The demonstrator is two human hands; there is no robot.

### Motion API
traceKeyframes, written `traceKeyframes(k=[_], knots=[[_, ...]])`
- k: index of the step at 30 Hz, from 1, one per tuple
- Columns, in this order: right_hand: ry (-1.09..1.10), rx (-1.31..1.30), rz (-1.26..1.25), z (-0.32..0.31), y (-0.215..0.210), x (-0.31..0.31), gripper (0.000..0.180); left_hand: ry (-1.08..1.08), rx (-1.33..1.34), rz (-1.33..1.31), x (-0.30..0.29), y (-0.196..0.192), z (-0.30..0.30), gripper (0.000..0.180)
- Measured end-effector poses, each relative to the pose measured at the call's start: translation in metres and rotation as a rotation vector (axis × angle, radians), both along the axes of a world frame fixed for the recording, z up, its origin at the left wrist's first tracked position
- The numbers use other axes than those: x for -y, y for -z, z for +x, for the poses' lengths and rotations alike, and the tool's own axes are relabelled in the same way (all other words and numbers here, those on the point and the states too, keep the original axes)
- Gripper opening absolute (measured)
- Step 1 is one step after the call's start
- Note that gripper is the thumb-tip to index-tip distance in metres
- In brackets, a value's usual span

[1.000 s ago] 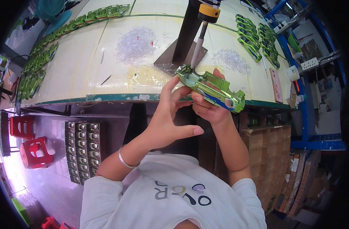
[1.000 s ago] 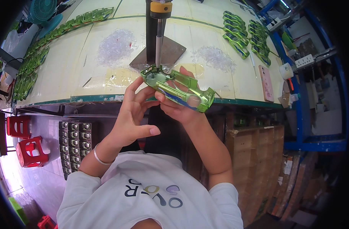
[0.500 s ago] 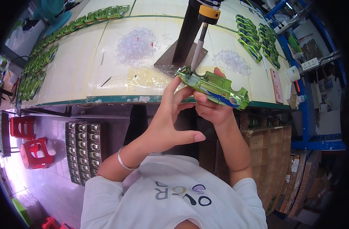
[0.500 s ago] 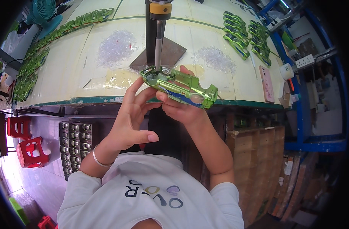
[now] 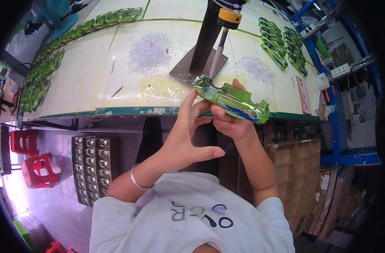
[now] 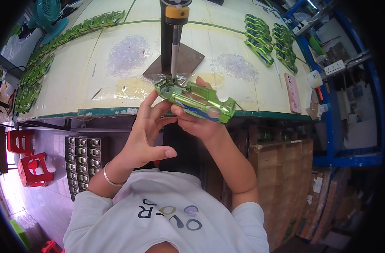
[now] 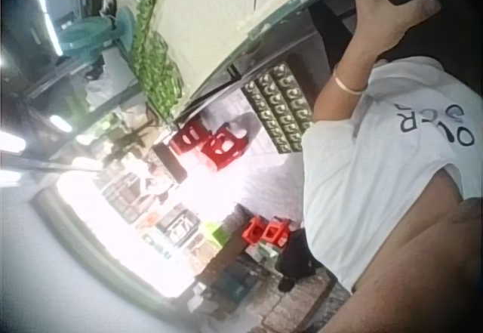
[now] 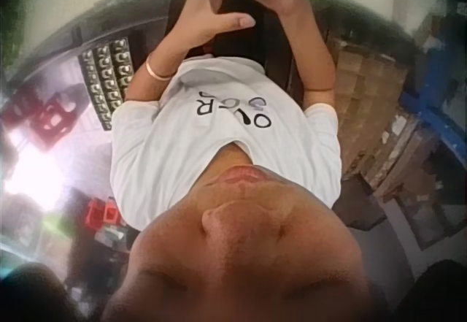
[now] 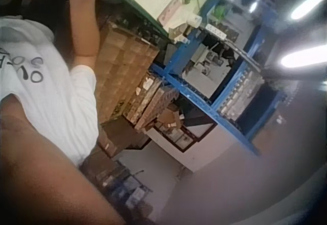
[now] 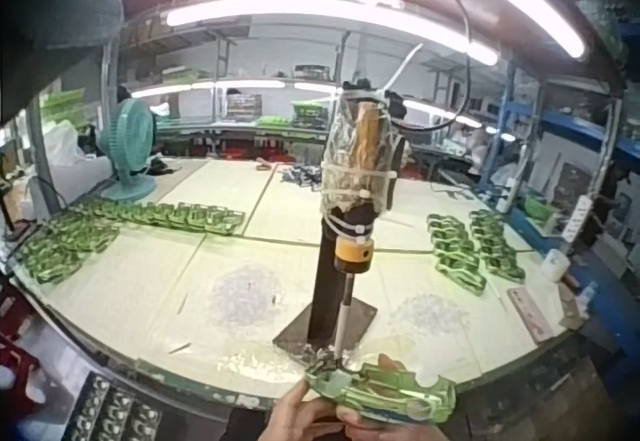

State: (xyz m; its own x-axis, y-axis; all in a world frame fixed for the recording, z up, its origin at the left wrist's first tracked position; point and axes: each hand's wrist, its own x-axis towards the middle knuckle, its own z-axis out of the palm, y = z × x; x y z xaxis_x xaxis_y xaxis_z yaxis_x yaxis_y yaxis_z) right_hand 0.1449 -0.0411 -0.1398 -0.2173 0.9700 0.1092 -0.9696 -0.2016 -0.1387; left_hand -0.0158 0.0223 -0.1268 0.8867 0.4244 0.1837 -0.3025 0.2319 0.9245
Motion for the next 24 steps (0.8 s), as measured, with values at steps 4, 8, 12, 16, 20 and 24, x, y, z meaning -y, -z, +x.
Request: traceKeyframes(k=[4,8,12,16,20,24], knots=[[0.118,0.133,-0.294,-0.009,0.006,0.014,0.058,0.055,-0.098,-0.149,-0.003,0.016,-0.004,0.103],[0.160,0.361,-0.354,0.014,-0.013,0.042,0.048,-0.211,-0.184,0.126,-0.010,0.025,-0.018,0.068],[0.693,0.799,-0.421,0.098,-0.032,0.063,0.038,-0.611,-0.183,0.572,-0.055,0.026,-0.027,0.028],[0.904,2.194,-0.603,0.193,-0.024,0.071,0.042,-0.870,-0.249,0.928,-0.099,0.032,-0.028,0.020],[0.572,2.794,-0.797,0.227,-0.018,0.060,0.043,-0.932,-0.397,0.841,-0.117,0.049,-0.037,0.015],[0.711,2.778,-0.604,0.260,-0.002,0.047,0.038,-0.940,-0.406,0.906,-0.110,0.047,-0.027,0.012]])
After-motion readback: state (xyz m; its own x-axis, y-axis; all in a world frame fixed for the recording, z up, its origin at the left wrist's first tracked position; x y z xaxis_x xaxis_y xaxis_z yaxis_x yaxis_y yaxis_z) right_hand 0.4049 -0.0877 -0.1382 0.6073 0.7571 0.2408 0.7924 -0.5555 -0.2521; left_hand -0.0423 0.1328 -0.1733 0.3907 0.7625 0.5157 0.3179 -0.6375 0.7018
